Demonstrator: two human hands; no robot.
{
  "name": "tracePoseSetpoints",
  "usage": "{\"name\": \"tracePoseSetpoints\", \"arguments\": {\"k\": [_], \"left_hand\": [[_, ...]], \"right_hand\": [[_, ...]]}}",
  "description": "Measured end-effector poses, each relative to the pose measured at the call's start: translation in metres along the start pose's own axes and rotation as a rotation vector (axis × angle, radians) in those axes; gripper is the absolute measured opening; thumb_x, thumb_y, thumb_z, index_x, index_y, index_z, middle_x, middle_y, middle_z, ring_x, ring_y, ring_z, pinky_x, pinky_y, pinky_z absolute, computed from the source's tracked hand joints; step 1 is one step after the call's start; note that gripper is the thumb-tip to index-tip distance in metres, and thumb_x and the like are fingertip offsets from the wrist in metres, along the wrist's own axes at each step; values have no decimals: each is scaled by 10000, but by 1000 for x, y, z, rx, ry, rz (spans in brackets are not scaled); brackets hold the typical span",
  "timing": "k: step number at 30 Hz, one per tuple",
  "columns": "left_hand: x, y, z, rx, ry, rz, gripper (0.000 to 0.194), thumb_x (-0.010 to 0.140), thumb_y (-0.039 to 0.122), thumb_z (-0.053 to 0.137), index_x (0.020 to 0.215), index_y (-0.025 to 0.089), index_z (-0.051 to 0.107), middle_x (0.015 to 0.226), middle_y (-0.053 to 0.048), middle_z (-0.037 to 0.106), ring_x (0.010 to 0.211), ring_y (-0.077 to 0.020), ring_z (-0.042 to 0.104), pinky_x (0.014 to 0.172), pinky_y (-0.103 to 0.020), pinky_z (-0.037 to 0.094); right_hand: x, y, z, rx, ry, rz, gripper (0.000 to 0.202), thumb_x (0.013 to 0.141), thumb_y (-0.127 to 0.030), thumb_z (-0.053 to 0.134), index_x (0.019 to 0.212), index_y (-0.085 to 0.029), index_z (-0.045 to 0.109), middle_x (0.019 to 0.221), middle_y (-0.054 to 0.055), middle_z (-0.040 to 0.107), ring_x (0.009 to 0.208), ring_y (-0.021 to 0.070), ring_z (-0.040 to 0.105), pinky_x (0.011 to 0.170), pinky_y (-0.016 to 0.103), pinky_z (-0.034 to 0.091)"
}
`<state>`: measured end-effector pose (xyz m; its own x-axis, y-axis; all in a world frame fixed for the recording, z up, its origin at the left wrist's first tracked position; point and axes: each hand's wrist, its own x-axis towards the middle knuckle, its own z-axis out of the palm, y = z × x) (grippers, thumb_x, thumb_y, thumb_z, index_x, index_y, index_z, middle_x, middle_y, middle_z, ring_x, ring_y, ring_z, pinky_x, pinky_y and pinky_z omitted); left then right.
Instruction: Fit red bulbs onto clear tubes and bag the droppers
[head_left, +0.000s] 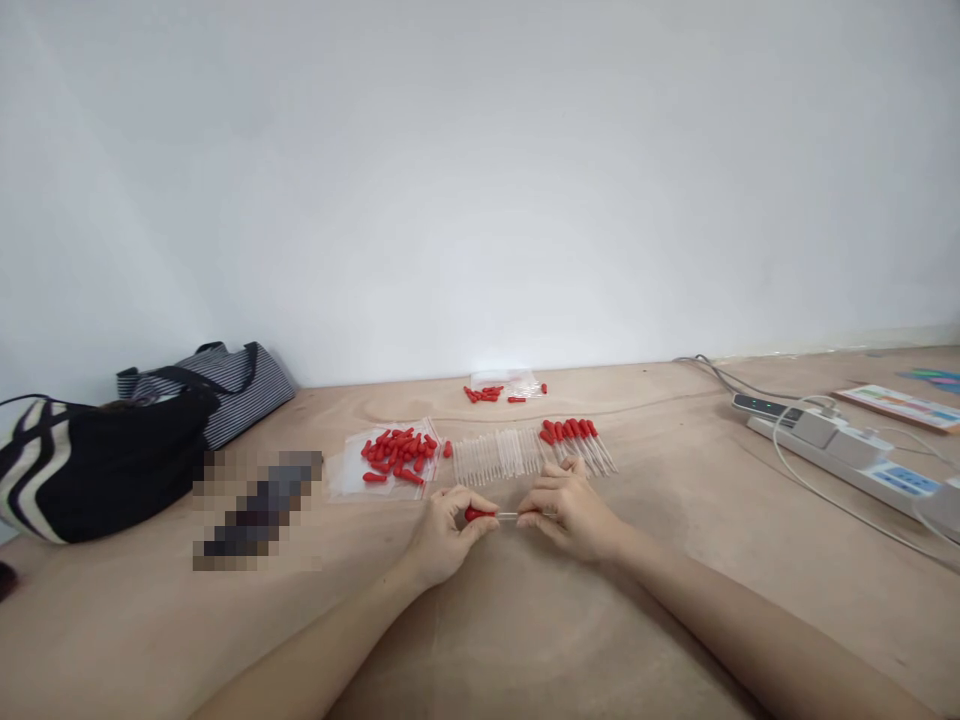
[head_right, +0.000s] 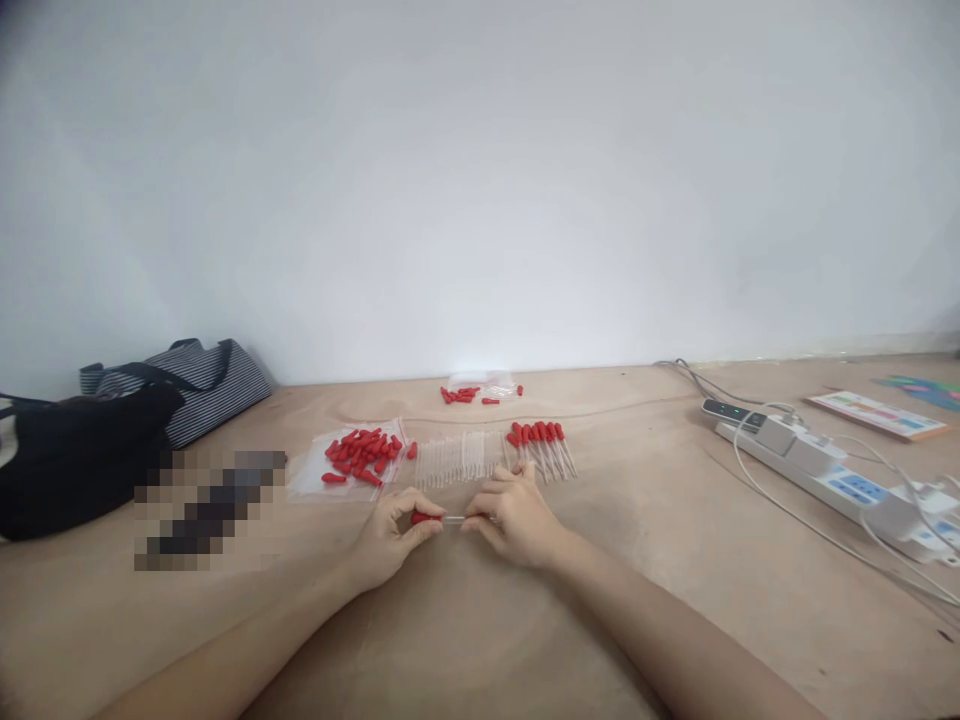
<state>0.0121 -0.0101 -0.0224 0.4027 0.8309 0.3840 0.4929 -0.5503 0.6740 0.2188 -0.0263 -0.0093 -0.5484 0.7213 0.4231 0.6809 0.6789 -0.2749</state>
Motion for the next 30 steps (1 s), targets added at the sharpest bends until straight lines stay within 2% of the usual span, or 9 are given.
{"name": "tracePoseSetpoints", "arguments": {"k": [2, 5, 8, 10, 12, 15, 18, 25, 30], "left_hand": [[-1, 0, 1, -103, -32, -33, 113, 712, 279, 592, 724, 182, 650, 709, -22, 639, 661, -147, 560, 665, -275, 427], [-1, 0, 0, -171, -92, -82, 153, 731, 300, 571, 746, 170, 650, 750, -36, 642, 692, -148, 569, 656, -258, 440], [-1, -1, -5, -97, -133, -87, 235, 742, 327, 569, 928, 195, 625, 832, -38, 645, 777, -169, 575, 731, -294, 438], [0, -3, -10, 23, -76, -40, 413, 717, 345, 606, 1106, 224, 534, 923, -40, 631, 883, -200, 554, 840, -368, 389], [2, -8, -16, 162, 47, -1, 531, 696, 342, 631, 1187, 244, 454, 989, -41, 608, 959, -226, 519, 910, -436, 310], [6, -18, -24, 292, 196, -23, 429, 725, 300, 592, 1133, 231, 480, 965, -42, 605, 911, -218, 528, 878, -436, 325], [9, -26, -28, 330, 238, -52, 347, 732, 265, 571, 1069, 205, 515, 910, -37, 613, 849, -197, 547, 828, -387, 370], [10, -28, -29, 400, 180, -51, 270, 732, 260, 578, 998, 216, 562, 915, -29, 628, 858, -200, 553, 818, -383, 364], [11, -25, -31, 468, 244, -118, 170, 726, 255, 586, 893, 236, 611, 937, -26, 628, 906, -226, 532, 814, -399, 339]], "right_hand": [[0, -2, 4, -23, 0, -20, 185, 823, -278, 482, 718, -195, 611, 665, 7, 623, 718, 134, 454, 715, 328, 179], [-1, -6, 7, -28, -24, -28, 172, 812, -258, 485, 710, -186, 603, 652, 8, 623, 716, 134, 459, 714, 324, 179], [-1, -7, 6, -16, -39, 6, 175, 805, -273, 478, 709, -195, 602, 650, 7, 629, 713, 141, 469, 723, 324, 183], [0, -2, 3, -18, -7, 116, 206, 804, -280, 455, 680, -195, 596, 646, 10, 632, 703, 145, 478, 729, 324, 190], [3, 9, 1, -37, 70, 317, 260, 805, -298, 423, 634, -189, 585, 641, 16, 632, 689, 147, 489, 735, 325, 200], [10, 29, -2, -85, 188, 626, 320, 797, -344, 394, 588, -184, 577, 645, 25, 636, 674, 153, 505, 740, 335, 215], [18, 42, 0, -133, 209, 778, 339, 788, -371, 394, 578, -188, 587, 644, 32, 635, 691, 171, 522, 751, 351, 228], [32, 50, 15, -285, 133, 841, 373, 805, -387, 381, 588, -192, 614, 647, 63, 624, 722, 210, 540, 783, 397, 238], [32, 57, 14, -325, 80, 866, 325, 790, -364, 399, 628, -186, 618, 674, 67, 631, 721, 213, 551, 766, 398, 247]]}}
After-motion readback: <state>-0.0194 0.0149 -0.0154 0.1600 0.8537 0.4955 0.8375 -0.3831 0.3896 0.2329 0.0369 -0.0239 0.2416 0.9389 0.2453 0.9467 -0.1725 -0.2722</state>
